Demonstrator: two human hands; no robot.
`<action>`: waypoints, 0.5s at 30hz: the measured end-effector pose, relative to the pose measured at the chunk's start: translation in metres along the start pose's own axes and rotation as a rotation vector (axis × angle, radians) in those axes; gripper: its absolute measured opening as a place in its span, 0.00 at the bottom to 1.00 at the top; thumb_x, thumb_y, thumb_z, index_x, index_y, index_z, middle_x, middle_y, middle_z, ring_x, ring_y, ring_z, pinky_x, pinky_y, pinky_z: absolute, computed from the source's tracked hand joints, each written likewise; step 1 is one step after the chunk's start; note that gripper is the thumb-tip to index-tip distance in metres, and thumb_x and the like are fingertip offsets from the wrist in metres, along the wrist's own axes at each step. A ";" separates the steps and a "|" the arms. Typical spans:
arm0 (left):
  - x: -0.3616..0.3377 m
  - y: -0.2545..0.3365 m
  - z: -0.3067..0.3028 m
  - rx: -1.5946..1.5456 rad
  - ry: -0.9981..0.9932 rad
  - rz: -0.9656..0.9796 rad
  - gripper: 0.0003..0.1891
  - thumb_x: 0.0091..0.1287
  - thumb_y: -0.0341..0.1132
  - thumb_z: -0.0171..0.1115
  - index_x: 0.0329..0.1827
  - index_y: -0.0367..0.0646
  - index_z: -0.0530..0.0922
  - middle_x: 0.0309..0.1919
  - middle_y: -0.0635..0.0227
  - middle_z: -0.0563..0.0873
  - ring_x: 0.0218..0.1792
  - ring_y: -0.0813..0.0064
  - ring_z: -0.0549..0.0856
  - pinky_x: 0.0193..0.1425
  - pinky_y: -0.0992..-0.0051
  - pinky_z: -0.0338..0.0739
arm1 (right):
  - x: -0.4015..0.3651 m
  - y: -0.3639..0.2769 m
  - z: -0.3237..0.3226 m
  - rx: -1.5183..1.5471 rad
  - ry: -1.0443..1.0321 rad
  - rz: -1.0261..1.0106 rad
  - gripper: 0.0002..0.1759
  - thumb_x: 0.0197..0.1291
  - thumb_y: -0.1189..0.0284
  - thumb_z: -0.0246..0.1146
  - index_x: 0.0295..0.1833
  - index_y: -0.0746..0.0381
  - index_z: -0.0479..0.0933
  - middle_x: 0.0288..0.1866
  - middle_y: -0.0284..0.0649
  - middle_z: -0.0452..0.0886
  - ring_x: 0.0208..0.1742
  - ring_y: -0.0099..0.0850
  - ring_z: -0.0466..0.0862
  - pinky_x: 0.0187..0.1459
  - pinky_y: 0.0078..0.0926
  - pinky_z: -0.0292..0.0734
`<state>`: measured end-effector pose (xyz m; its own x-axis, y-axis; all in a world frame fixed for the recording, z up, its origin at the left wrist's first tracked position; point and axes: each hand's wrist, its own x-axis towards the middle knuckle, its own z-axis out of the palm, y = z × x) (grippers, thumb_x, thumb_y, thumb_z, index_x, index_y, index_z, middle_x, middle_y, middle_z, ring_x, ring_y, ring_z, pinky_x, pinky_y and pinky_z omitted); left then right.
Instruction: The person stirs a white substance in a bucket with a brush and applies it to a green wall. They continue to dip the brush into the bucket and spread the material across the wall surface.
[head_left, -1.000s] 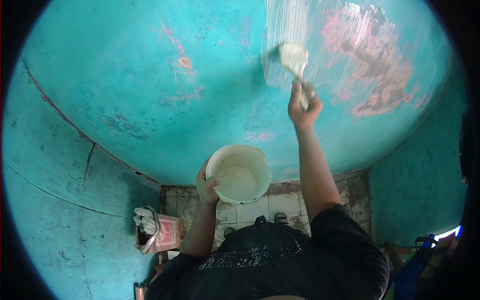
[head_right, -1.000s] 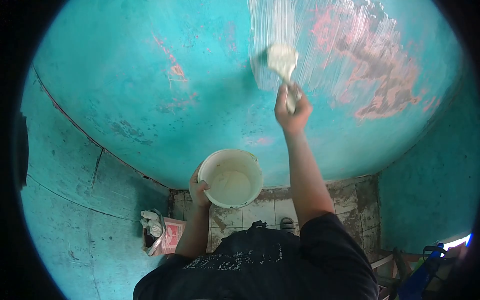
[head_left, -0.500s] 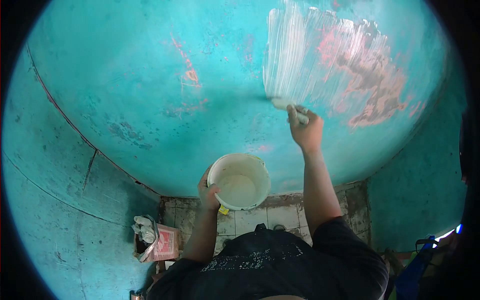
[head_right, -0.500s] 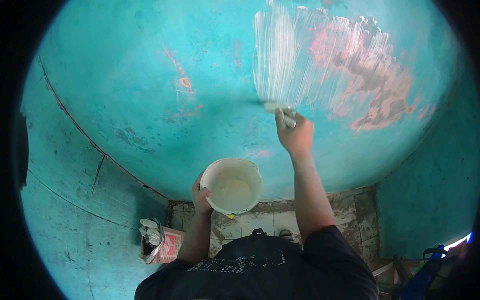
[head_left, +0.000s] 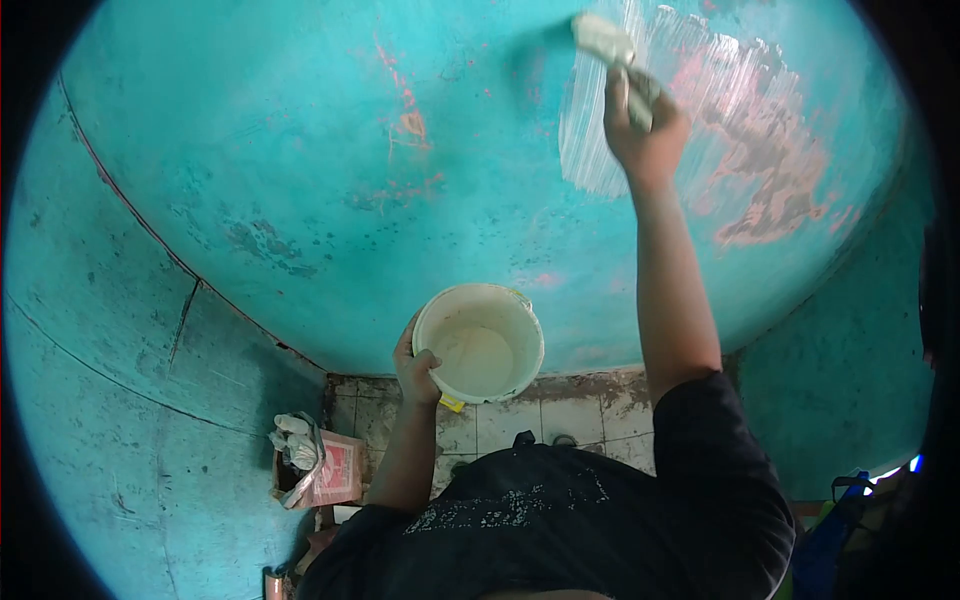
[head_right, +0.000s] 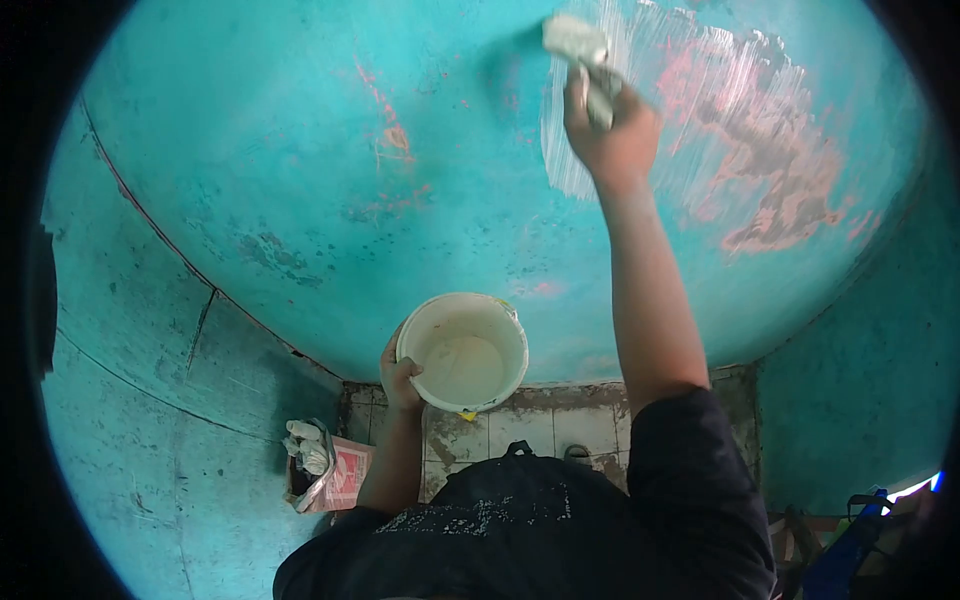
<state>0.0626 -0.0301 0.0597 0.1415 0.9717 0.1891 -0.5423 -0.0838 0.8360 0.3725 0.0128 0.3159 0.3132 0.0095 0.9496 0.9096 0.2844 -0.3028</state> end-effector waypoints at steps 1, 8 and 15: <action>0.001 0.000 -0.003 -0.002 0.007 -0.006 0.43 0.38 0.26 0.49 0.68 0.23 0.69 0.57 0.49 0.82 0.59 0.59 0.83 0.66 0.65 0.76 | -0.025 0.009 0.000 0.029 -0.016 0.032 0.14 0.63 0.67 0.70 0.44 0.68 0.86 0.30 0.45 0.88 0.32 0.23 0.88 0.36 0.23 0.81; 0.003 -0.004 -0.013 0.051 -0.045 -0.009 0.41 0.41 0.27 0.49 0.67 0.23 0.70 0.58 0.48 0.81 0.60 0.58 0.82 0.67 0.63 0.75 | -0.176 0.008 -0.030 0.074 -0.261 0.345 0.11 0.59 0.69 0.70 0.38 0.68 0.86 0.29 0.52 0.85 0.28 0.45 0.87 0.32 0.33 0.81; 0.003 0.010 -0.007 -0.005 -0.094 -0.009 0.41 0.40 0.26 0.49 0.67 0.23 0.70 0.58 0.48 0.81 0.60 0.57 0.82 0.67 0.63 0.75 | -0.177 0.015 -0.026 -0.078 -0.437 0.445 0.14 0.59 0.63 0.69 0.40 0.65 0.87 0.31 0.55 0.85 0.32 0.51 0.87 0.35 0.39 0.82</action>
<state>0.0520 -0.0265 0.0650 0.2230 0.9474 0.2294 -0.5445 -0.0741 0.8355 0.3380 -0.0092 0.1415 0.5408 0.5068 0.6713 0.7401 0.0926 -0.6661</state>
